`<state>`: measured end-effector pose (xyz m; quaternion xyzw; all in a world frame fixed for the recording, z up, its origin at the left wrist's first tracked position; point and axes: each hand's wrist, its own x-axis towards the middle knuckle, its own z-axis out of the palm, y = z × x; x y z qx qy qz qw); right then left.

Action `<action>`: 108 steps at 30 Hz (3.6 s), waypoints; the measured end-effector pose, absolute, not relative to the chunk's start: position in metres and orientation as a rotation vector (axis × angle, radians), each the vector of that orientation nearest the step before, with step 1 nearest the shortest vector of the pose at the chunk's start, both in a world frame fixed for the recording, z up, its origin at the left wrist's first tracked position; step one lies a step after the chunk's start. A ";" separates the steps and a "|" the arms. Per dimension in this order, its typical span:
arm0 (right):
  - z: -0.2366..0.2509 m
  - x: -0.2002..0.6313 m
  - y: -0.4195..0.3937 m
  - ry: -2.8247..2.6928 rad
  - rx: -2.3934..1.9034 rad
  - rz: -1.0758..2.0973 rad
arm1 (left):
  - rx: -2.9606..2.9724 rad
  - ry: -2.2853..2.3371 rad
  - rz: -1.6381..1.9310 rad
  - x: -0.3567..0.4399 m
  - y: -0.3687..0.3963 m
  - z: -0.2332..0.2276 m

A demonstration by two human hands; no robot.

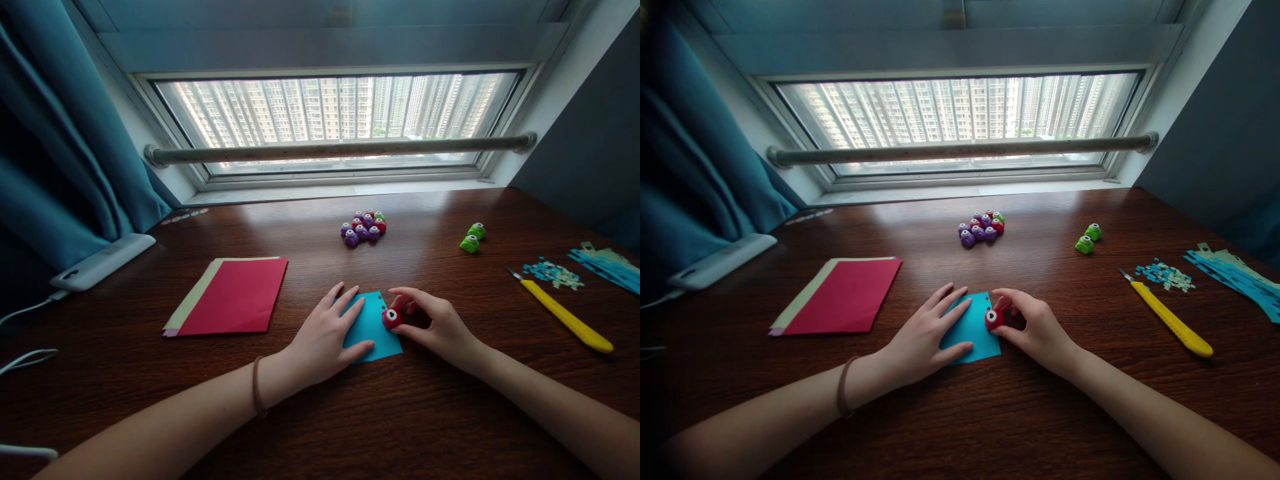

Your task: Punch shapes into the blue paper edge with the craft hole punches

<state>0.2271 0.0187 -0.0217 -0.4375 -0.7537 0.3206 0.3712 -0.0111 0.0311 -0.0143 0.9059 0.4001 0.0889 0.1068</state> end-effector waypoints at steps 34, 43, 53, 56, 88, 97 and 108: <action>-0.018 0.225 0.016 -1.948 -1.137 0.832 | 2.640 1.237 0.303 -0.010 0.029 -0.009; -0.018 0.225 0.016 -1.965 -1.141 0.821 | 2.630 1.261 0.284 -0.010 0.027 -0.010; -0.019 0.226 0.017 -1.962 -1.143 0.828 | 2.637 1.250 0.283 -0.010 0.028 -0.011; -0.018 0.225 0.017 -1.960 -1.139 0.830 | 2.635 1.249 0.283 -0.010 0.029 -0.011; -0.023 0.227 0.019 -1.954 -1.107 0.842 | 2.703 0.995 0.551 -0.014 0.029 -0.010; -0.018 0.227 0.019 -1.920 -1.127 0.827 | 2.820 0.878 0.543 -0.014 0.027 -0.009; -0.023 0.229 0.017 -1.741 -1.068 0.808 | 3.075 0.572 0.595 -0.013 0.021 -0.003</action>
